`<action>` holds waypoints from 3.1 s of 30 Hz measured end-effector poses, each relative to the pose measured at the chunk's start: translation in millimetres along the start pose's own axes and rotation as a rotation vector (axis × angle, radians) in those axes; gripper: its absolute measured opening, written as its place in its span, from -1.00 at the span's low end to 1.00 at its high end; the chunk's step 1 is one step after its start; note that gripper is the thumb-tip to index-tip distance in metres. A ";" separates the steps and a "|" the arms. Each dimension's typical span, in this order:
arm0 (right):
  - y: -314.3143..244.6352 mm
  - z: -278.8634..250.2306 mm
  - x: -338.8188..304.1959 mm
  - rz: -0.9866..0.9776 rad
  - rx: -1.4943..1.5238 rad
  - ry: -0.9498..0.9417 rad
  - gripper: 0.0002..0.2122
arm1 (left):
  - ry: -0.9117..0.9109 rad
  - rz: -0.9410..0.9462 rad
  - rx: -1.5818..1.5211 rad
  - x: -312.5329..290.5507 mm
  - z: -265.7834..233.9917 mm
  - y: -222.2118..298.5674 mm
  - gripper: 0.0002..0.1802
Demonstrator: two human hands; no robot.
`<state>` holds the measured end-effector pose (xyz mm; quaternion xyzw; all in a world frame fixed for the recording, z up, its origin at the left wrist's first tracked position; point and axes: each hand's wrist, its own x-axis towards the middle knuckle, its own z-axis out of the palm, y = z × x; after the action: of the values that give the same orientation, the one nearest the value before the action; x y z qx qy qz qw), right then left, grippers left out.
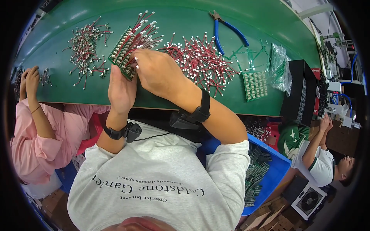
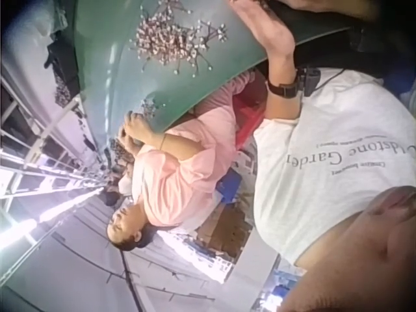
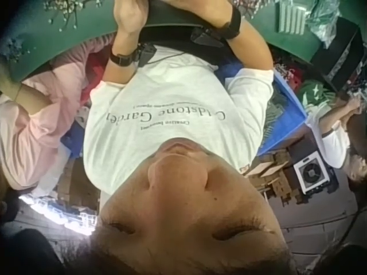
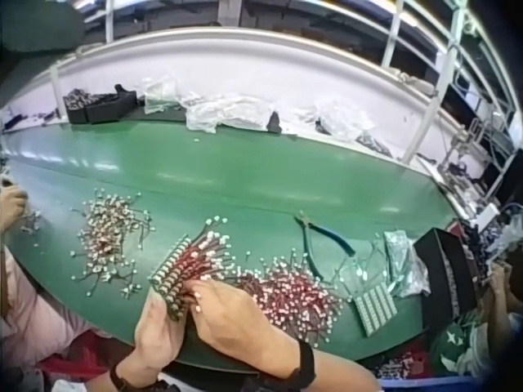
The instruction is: Manually inserting small electronic components into a green printed circuit board at an industrial workbench.
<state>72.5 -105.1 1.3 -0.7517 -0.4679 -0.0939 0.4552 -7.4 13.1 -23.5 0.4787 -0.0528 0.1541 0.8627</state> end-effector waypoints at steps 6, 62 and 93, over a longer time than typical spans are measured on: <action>5.2 5.5 -2.6 -0.050 -0.066 0.039 -0.85 | 0.036 -0.031 0.074 -0.4 7.0 -0.2 -0.41; -6.5 -35.5 9.6 0.187 0.311 0.006 -0.94 | 0.200 -0.058 -0.446 27.2 -3.9 16.1 -0.40; -15.4 -9.4 1.3 -0.115 -0.071 -0.010 -0.84 | 0.058 0.096 -0.027 22.6 10.5 6.7 -0.18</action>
<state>63.6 -109.3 16.6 -0.7397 -0.5092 -0.1326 0.4195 12.5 12.5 -7.0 0.4592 -0.0528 0.2085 0.8619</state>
